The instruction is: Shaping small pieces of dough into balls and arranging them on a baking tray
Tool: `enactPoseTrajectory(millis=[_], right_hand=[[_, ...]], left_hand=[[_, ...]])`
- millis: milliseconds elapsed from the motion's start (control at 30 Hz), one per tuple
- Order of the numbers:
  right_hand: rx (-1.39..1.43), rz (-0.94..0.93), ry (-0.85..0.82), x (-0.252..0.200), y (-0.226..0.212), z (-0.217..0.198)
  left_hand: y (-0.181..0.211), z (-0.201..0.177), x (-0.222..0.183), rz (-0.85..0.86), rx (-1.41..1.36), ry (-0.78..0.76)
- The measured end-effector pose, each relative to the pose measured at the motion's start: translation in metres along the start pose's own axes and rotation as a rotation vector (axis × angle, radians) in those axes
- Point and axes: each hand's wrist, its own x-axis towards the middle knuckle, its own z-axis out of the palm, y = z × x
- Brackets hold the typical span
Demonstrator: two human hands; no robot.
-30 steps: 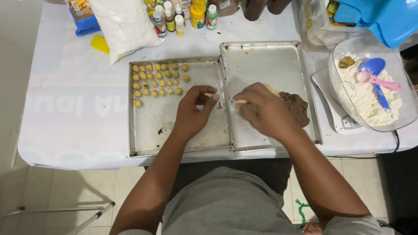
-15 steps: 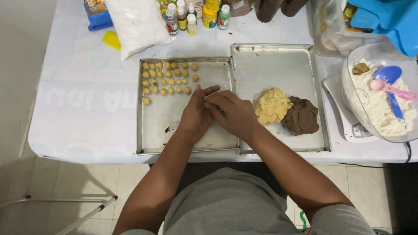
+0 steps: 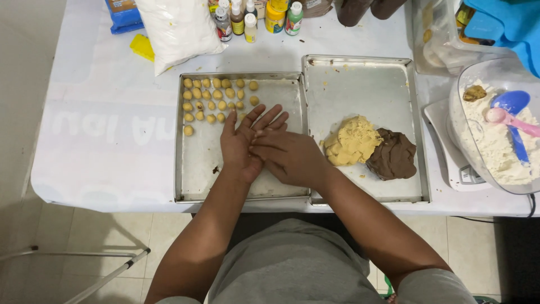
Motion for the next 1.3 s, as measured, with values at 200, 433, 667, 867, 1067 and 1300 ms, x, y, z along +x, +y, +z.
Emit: enactPoseTrajectory(millis=[200,433,667,867,1067,1300], right_hand=[[0.119,-0.062,-0.012,-0.018,0.012,0.005],[0.008,0.018,0.072,-0.028,0.019,0.012],[0.032,-0.027,0.094,-0.03,0.016,0.015],[0.06,-0.054,0.129,-0.029,0.012,0.014],[-0.027,-0.061,0.166,-0.032,0.014,0.016],[0.039,-0.061,0.124,-0.002,-0.001,0.003]], left_hand=[[-0.004,-0.003,0.001,0.026,0.007,0.082],[-0.008,-0.005,0.004,-0.056,0.049,0.028],[-0.01,-0.013,0.007,-0.035,0.016,0.023],[-0.011,-0.009,0.006,0.037,0.034,0.06],[-0.012,-0.012,0.008,0.071,0.039,0.053],[-0.007,-0.012,0.002,0.076,-0.068,0.008]])
